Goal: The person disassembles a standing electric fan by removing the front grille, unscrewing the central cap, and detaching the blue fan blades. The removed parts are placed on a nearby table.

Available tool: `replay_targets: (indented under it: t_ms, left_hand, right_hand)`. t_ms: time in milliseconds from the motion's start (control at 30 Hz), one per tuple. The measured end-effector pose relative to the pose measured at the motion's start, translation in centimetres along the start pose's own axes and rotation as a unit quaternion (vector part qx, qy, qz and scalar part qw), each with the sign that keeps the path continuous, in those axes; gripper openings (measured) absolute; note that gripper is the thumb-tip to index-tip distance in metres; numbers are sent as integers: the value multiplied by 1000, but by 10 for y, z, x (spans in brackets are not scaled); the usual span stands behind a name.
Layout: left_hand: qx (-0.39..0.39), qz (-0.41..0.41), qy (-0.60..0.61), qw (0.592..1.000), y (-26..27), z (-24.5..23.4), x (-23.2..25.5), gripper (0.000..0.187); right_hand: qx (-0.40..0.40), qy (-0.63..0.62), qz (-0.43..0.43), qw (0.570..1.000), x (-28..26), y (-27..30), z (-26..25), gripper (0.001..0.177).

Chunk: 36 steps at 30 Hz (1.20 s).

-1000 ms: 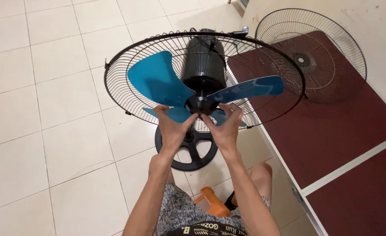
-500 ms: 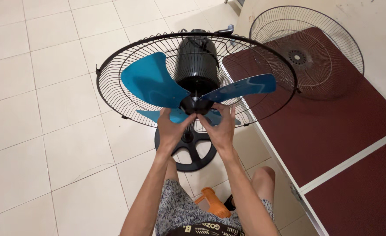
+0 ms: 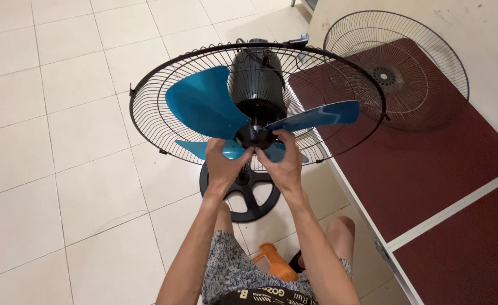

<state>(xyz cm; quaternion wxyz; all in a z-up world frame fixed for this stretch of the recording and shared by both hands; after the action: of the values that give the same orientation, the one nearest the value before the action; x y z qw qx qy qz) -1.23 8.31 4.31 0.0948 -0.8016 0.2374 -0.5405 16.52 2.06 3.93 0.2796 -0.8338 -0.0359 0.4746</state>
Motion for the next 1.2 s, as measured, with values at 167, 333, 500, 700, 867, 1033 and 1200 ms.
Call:
replay_targets:
  t_ms: [167, 333, 500, 700, 867, 1033, 1200]
  left_hand:
    - [30, 25, -50, 998, 1, -2, 14, 52]
    - [30, 30, -56, 998, 2, -1, 16, 51]
    - [35, 36, -51, 997, 0, -1, 13, 51]
    - [31, 64, -68, 995, 0, 0, 15, 53]
    - [28, 58, -69, 996, -3, -1, 16, 49]
    - [10, 64, -40, 997, -6, -2, 18, 47]
    - [1, 99, -14, 995, -6, -4, 22, 50]
  right_hand:
    - [9, -25, 7, 1000, 3, 1, 1, 58]
    - [-6, -44, 39, 998, 14, 1, 2, 58]
    - [-12, -34, 54, 998, 23, -1, 3, 58]
    - [-12, -48, 55, 997, 31, -2, 4, 58]
    - [-11, -41, 54, 998, 33, 0, 4, 55]
    - [-17, -58, 79, 995, 34, 2, 6, 49]
    - [11, -28, 98, 995, 26, 7, -1, 55]
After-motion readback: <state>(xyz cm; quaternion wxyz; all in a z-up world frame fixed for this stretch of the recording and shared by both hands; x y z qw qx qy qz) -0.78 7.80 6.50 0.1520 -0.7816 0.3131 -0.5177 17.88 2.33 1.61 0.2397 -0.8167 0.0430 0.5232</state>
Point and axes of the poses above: each hand's wrist, its own y-axis away from the middle knuckle, its own z-axis out of the palm, x = y × z, the point moved 8 cm from there along -y, towards the middle knuckle, and after that the axes turned 12 degrees about -x, right-handed, at the moved point
